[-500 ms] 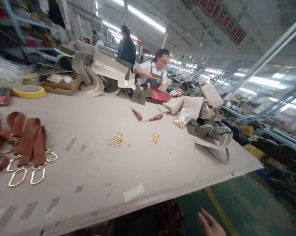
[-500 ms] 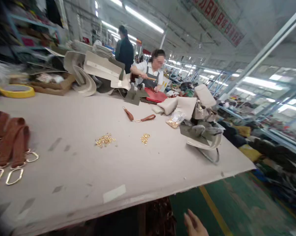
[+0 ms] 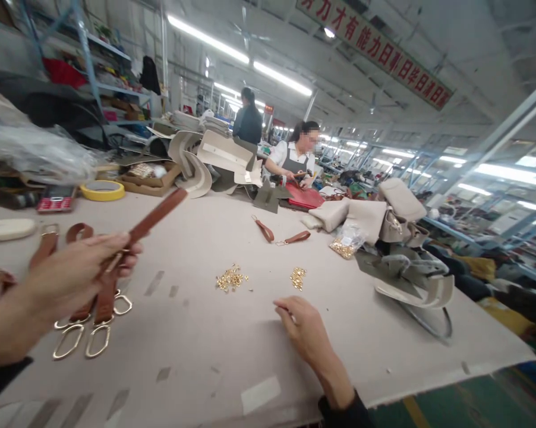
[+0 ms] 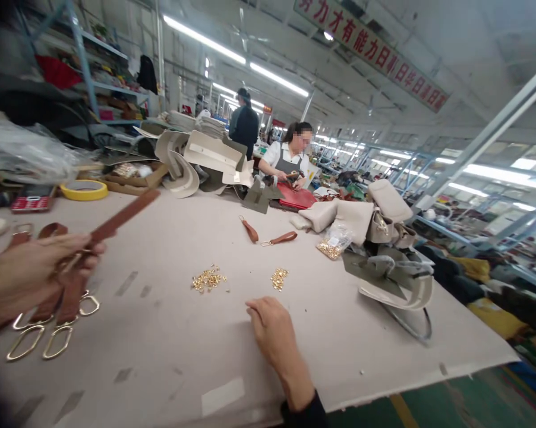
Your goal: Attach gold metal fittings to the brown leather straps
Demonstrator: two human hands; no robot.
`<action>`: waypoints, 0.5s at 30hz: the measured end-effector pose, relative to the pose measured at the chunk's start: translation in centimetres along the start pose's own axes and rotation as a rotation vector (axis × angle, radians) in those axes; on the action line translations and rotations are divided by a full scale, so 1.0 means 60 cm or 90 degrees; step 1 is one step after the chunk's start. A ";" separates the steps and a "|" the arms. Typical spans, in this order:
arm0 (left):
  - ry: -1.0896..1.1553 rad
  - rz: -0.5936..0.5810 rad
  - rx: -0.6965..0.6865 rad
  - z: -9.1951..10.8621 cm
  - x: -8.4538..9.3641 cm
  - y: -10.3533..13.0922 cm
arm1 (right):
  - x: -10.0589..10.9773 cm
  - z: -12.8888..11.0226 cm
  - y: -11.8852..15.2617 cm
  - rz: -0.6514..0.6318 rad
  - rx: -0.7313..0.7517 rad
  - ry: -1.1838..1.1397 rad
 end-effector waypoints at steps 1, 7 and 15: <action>0.027 -0.057 0.025 -0.014 -0.033 0.001 | -0.018 -0.008 -0.027 -0.021 0.009 0.018; 0.248 -0.306 0.166 -0.081 -0.204 0.021 | -0.089 -0.010 -0.107 -0.115 -0.030 0.146; 0.329 -0.335 0.259 -0.137 -0.230 0.014 | -0.119 0.006 -0.106 -0.101 -0.028 0.183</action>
Point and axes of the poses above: each hand's wrist, its own y-axis away from the middle knuckle, its own x-axis out of the back of the hand, z = x × y, the point moved 6 cm from there along -y, towards the middle knuckle, and after that the axes turned 1 degree about -y, right-handed, at the moved point
